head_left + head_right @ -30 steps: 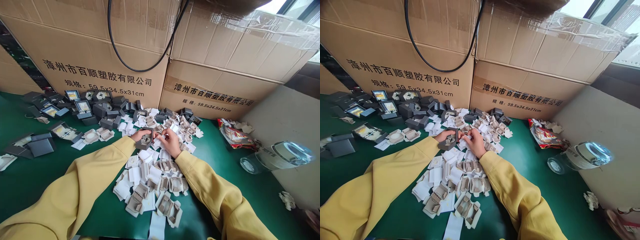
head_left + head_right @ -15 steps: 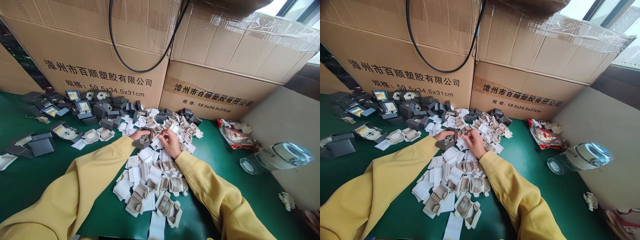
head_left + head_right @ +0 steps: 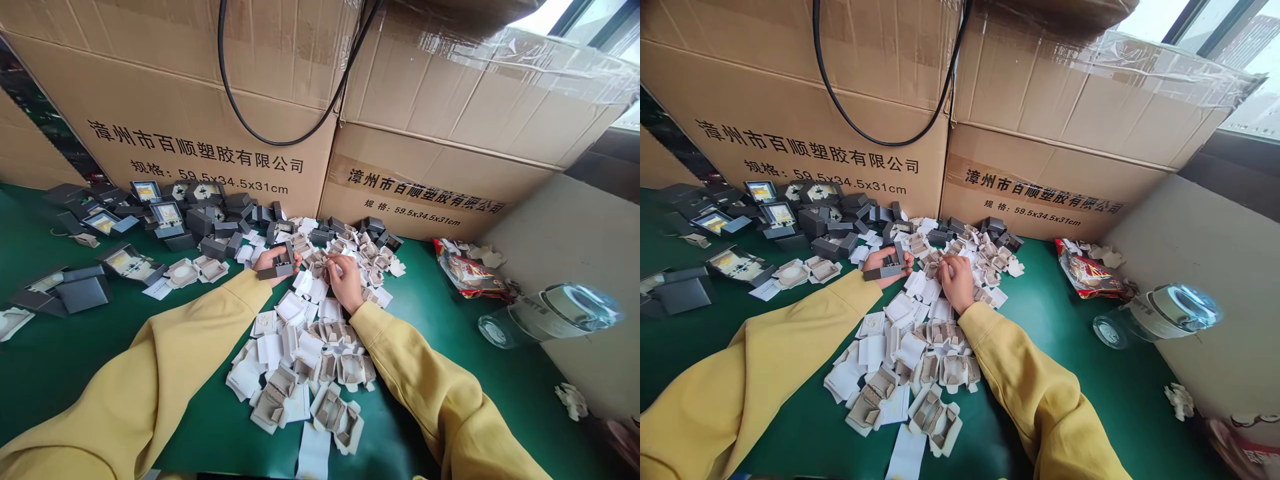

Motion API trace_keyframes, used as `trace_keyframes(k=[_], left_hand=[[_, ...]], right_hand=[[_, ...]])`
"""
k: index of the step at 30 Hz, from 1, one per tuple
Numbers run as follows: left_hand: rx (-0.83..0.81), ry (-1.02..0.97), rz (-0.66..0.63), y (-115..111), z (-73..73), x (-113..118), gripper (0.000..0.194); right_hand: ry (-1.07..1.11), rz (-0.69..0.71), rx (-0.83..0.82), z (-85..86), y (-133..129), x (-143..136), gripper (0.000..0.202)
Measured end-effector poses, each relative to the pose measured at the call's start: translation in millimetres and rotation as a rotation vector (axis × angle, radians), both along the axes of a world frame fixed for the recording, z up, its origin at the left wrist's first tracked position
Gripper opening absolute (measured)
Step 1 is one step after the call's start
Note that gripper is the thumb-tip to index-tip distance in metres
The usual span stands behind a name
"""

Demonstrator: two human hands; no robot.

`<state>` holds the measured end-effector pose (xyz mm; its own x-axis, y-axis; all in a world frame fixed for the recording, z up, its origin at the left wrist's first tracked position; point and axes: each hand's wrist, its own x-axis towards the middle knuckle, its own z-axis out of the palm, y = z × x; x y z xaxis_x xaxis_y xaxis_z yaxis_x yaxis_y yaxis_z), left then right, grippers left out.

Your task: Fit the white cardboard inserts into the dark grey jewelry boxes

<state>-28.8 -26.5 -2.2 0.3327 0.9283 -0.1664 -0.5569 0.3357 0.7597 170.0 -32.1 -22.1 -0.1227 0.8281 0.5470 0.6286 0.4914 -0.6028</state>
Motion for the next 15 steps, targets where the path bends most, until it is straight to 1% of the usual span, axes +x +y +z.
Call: trace_keyframes(k=[2,4,7,10,15], left_hand=[[-0.018,-0.021,0.042,2.3,-1.4,-0.8,0.036],[-0.036,-0.034,0.071,3.6,-2.4,-0.8,0.034],[-0.070,-0.045,0.099,3.2,-1.5,0.1,0.032],[-0.085,-0.044,0.095,1.1,1.2,0.9,0.032],[-0.089,-0.041,0.079,-1.4,3.1,2.7,0.033]], right_hand=[[-0.146,-0.094,0.000,-1.1,0.7,0.4,0.025],[-0.311,-0.149,-0.059,-3.4,0.0,-0.2,0.033],[-0.482,-0.114,-0.114,-6.7,-1.3,-1.3,0.041],[-0.511,-0.084,-0.097,-5.6,0.0,0.3,0.038],[-0.452,-0.083,-0.040,-1.1,8.8,9.3,0.041]])
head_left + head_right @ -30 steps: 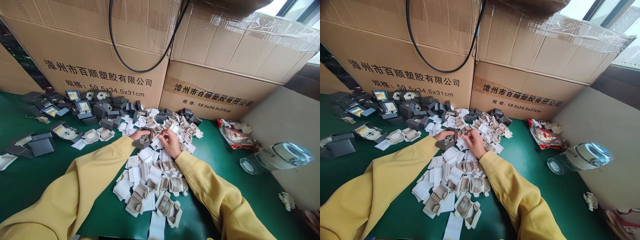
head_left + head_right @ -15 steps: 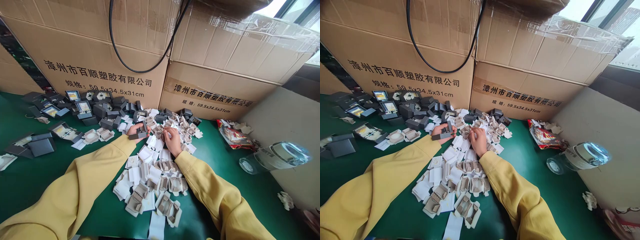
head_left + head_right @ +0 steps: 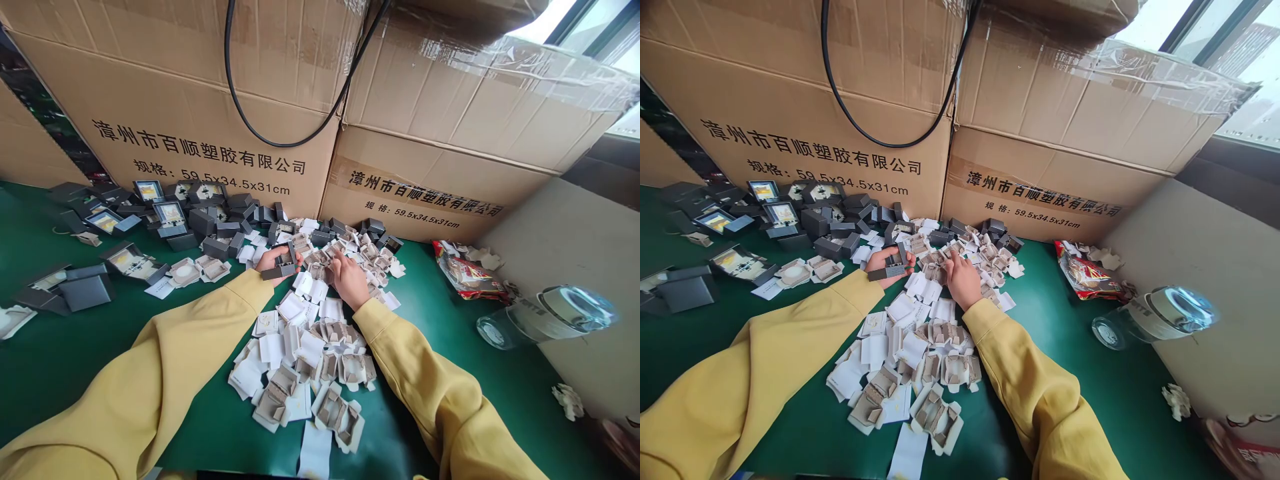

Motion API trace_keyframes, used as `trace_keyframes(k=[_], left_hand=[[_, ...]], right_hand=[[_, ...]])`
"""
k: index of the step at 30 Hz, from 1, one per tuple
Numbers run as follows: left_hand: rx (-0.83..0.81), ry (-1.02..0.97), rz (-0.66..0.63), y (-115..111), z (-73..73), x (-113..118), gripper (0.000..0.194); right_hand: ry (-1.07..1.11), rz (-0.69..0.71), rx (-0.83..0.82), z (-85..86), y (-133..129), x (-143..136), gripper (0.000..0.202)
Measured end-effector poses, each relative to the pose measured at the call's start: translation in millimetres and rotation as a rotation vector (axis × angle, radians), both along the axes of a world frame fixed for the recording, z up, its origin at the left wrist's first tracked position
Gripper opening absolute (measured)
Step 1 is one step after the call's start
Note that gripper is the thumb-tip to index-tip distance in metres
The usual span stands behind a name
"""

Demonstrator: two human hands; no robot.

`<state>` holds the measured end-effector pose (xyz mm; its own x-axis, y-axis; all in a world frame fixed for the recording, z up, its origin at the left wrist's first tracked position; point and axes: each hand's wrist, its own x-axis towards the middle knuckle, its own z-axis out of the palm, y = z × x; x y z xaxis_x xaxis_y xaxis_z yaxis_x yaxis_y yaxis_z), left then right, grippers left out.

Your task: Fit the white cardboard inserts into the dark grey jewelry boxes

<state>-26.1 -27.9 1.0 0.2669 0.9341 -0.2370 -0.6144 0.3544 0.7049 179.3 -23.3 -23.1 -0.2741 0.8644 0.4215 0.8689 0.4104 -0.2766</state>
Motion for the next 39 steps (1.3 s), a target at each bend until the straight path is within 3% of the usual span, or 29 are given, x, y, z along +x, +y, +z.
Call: trace_keyframes(k=[4,10,16,20,32,35,39], left_hand=[[-0.002,-0.018,0.002,2.0,-0.9,-1.9,0.031],[0.034,-0.128,-0.002,1.4,1.4,-10.2,0.033],[0.064,-0.047,-0.349,-6.6,0.7,-3.8,0.033],[0.115,0.074,-0.446,-8.3,2.8,-0.5,0.032],[0.123,0.114,-0.430,-8.7,4.0,0.1,0.036],[0.118,0.110,-0.433,-7.5,2.6,-0.7,0.034],[0.099,0.098,-0.428,-4.1,-1.9,-1.4,0.028]], right_hand=[[-0.115,-0.023,0.065,-5.2,5.7,6.0,0.033],[-0.108,0.023,-0.017,-7.7,11.7,11.7,0.025],[-0.044,0.027,-0.005,-8.5,18.3,14.3,0.030],[0.017,-0.013,-0.016,-11.0,22.8,15.1,0.035],[0.056,-0.078,-0.070,-9.8,23.5,16.8,0.031],[0.146,-0.055,-0.072,-9.6,22.8,16.9,0.028],[0.357,-0.002,0.063,-5.3,20.5,15.6,0.023]])
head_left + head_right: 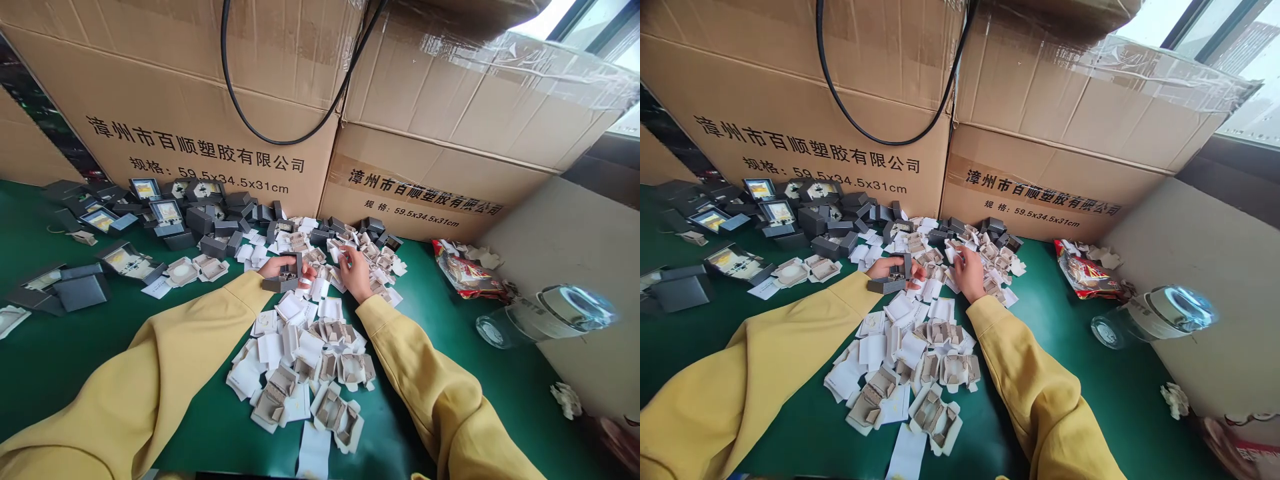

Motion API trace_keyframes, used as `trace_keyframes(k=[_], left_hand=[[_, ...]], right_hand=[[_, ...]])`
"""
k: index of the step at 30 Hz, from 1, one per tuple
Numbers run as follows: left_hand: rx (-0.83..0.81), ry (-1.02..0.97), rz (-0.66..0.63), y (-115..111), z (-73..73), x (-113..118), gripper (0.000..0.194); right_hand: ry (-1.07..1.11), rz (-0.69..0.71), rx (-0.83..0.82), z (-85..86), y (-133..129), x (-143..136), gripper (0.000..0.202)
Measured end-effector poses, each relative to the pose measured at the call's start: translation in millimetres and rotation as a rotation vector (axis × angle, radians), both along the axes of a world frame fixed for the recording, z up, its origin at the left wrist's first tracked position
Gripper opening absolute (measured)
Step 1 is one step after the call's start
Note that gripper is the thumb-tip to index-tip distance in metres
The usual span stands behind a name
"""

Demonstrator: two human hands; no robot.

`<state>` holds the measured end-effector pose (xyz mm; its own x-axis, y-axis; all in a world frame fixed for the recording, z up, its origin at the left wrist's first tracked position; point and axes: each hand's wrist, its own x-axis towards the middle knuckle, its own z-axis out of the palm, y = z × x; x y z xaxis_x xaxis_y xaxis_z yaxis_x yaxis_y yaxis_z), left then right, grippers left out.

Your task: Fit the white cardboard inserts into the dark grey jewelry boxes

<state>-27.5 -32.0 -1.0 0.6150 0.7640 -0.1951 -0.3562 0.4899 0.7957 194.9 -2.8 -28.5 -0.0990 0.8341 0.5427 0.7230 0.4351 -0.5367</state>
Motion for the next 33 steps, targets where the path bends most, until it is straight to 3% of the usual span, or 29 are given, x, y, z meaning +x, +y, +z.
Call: trace_keyframes(k=[5,8,11,13,17,22,33], left_hand=[[-0.027,-0.030,0.033,1.8,-4.2,1.3,0.029],[-0.074,-0.069,-0.002,2.5,-6.2,2.7,0.029],[-0.115,-0.099,0.012,3.4,-9.5,3.9,0.029],[-0.134,-0.096,0.047,3.8,-11.8,4.4,0.030],[-0.141,-0.107,0.069,3.9,-13.6,5.5,0.035],[-0.161,-0.082,0.131,2.6,-11.2,7.4,0.034],[-0.127,-0.063,0.145,0.7,-13.4,8.7,0.028]], right_hand=[[0.236,0.116,0.190,8.3,-10.0,-2.8,0.022],[0.166,0.279,0.277,11.2,-19.8,-7.3,0.021],[0.047,0.473,0.263,12.0,-28.4,-14.0,0.021],[0.012,0.523,0.240,12.1,-31.6,-17.5,0.020],[0.015,0.467,0.160,13.5,-31.9,-18.8,0.020],[-0.012,0.490,0.091,15.6,-29.9,-17.7,0.036],[0.069,0.366,0.108,7.7,-27.0,-17.3,0.014]])
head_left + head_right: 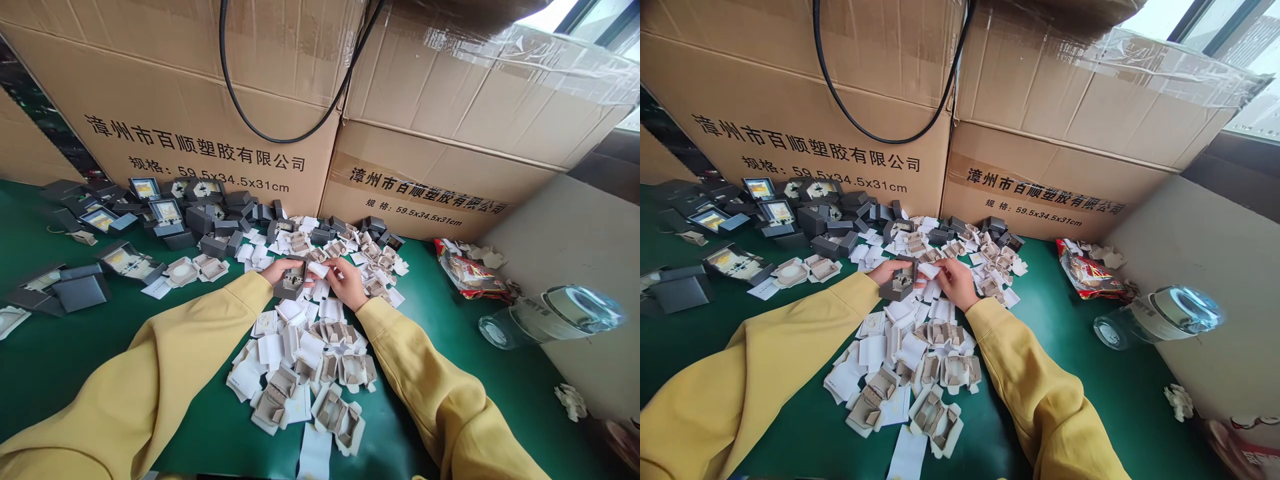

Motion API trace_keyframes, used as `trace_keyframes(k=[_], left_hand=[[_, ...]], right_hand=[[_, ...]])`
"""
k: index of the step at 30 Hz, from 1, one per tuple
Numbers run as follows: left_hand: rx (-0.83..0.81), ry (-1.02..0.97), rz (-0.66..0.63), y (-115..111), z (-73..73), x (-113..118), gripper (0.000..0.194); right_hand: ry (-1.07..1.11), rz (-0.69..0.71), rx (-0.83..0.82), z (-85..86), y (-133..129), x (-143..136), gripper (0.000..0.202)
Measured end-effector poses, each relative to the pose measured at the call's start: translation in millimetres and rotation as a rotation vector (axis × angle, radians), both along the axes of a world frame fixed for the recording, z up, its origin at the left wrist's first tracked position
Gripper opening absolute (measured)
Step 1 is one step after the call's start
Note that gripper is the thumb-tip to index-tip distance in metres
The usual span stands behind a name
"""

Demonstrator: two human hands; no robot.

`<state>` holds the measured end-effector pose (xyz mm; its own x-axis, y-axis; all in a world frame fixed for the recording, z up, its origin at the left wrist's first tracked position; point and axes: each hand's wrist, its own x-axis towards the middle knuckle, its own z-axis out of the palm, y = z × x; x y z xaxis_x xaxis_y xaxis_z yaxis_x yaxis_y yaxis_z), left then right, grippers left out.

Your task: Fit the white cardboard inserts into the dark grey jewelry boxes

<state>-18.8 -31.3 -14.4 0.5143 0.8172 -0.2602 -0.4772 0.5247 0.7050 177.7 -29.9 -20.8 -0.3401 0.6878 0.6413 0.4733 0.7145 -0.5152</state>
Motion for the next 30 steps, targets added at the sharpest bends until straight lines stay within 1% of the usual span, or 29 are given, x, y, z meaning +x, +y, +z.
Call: trace_keyframes(k=[3,6,8,11,13,16,19,22,26,30], left_hand=[[0.040,0.023,-0.047,-0.6,1.1,-0.5,0.031],[0.097,0.030,-0.110,-1.6,3.3,-1.1,0.035],[0.118,0.064,-0.098,-2.7,5.2,-0.7,0.036],[0.121,0.155,-0.038,-5.1,8.9,1.3,0.037],[0.114,0.212,-0.014,-7.0,11.3,3.0,0.037],[0.112,0.275,0.013,-9.3,12.9,4.5,0.033],[0.118,0.339,0.036,-10.4,11.3,5.1,0.030],[0.145,0.346,0.045,-10.7,9.6,5.8,0.029],[0.172,0.302,0.048,-11.7,10.8,6.8,0.027],[0.155,0.319,0.060,-11.7,11.3,6.3,0.025]], right_hand=[[-0.013,-0.045,0.027,-0.4,1.2,-0.1,0.009],[-0.023,-0.076,0.044,0.2,0.8,-0.2,0.009],[-0.043,-0.047,0.068,1.3,-0.1,-0.5,0.014],[-0.068,-0.016,0.096,3.3,-1.4,-1.3,0.026],[-0.053,-0.027,0.064,3.9,-1.4,-1.5,0.030],[-0.009,-0.038,-0.052,3.4,0.2,-0.6,0.028],[0.001,0.007,-0.142,3.0,2.2,1.0,0.029],[0.036,0.031,-0.160,3.4,2.6,1.5,0.030],[0.095,-0.023,-0.166,3.0,0.5,-0.1,0.029],[0.078,-0.035,-0.212,1.7,-0.4,-1.4,0.034]])
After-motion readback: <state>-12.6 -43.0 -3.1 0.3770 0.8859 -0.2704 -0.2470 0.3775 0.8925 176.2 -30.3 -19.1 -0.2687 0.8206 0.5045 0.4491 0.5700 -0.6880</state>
